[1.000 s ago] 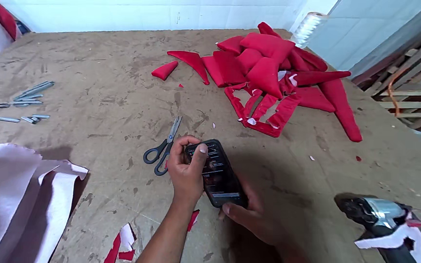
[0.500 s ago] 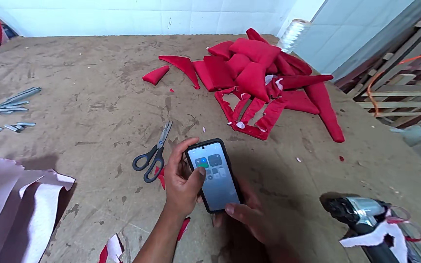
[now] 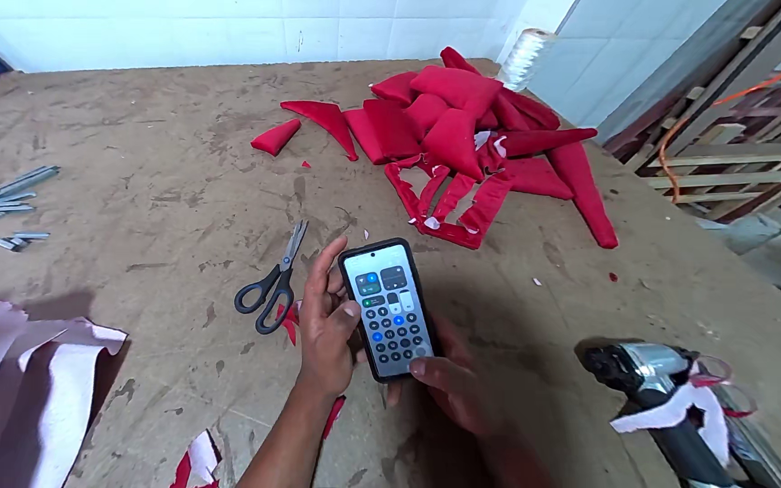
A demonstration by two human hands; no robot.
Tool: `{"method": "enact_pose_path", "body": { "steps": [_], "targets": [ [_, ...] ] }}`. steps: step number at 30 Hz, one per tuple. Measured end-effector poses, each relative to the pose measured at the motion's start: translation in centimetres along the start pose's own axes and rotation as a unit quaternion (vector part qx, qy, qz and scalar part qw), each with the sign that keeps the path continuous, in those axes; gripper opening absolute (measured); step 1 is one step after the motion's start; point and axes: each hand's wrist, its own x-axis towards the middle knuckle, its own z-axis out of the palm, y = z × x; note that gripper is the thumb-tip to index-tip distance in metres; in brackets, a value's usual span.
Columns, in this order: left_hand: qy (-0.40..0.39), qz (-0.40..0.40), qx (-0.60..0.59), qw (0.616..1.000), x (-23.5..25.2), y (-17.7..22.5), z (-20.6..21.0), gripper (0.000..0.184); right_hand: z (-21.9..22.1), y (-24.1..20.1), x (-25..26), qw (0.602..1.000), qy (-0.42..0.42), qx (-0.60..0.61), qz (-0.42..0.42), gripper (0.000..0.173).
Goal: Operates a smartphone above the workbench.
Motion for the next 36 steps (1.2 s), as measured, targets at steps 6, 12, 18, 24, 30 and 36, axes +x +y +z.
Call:
{"method": "enact_pose_path", "body": {
  "steps": [6,12,18,24,30,36],
  "targets": [
    [-0.04,-0.027,0.063,0.997,-0.5,-0.5,1.1,0.056,0.6,-0.5,0.5,0.991,0.134,0.004,0.005,0.046],
    [-0.024,-0.069,0.129,0.989,-0.4,-0.3,1.5,0.053,-0.1,0.4,0.5,0.988,0.151,0.029,0.001,0.061],
    [-0.014,-0.089,0.116,0.989,-0.4,-0.3,1.5,0.052,0.3,0.6,0.4,0.988,0.148,0.05,-0.006,0.064],
    [-0.021,-0.084,0.091,0.992,-0.4,-0.3,1.2,0.054,0.3,0.8,0.4,0.992,0.115,0.051,-0.015,0.064],
    [-0.021,-0.089,0.095,0.991,-0.3,-0.4,1.2,0.053,-0.1,1.1,0.3,0.992,0.103,0.064,-0.018,0.059],
    [-0.021,-0.094,0.096,0.991,-0.2,-0.3,1.2,0.054,-0.2,1.1,0.4,0.993,0.097,0.066,-0.025,0.057]
  ]
}}
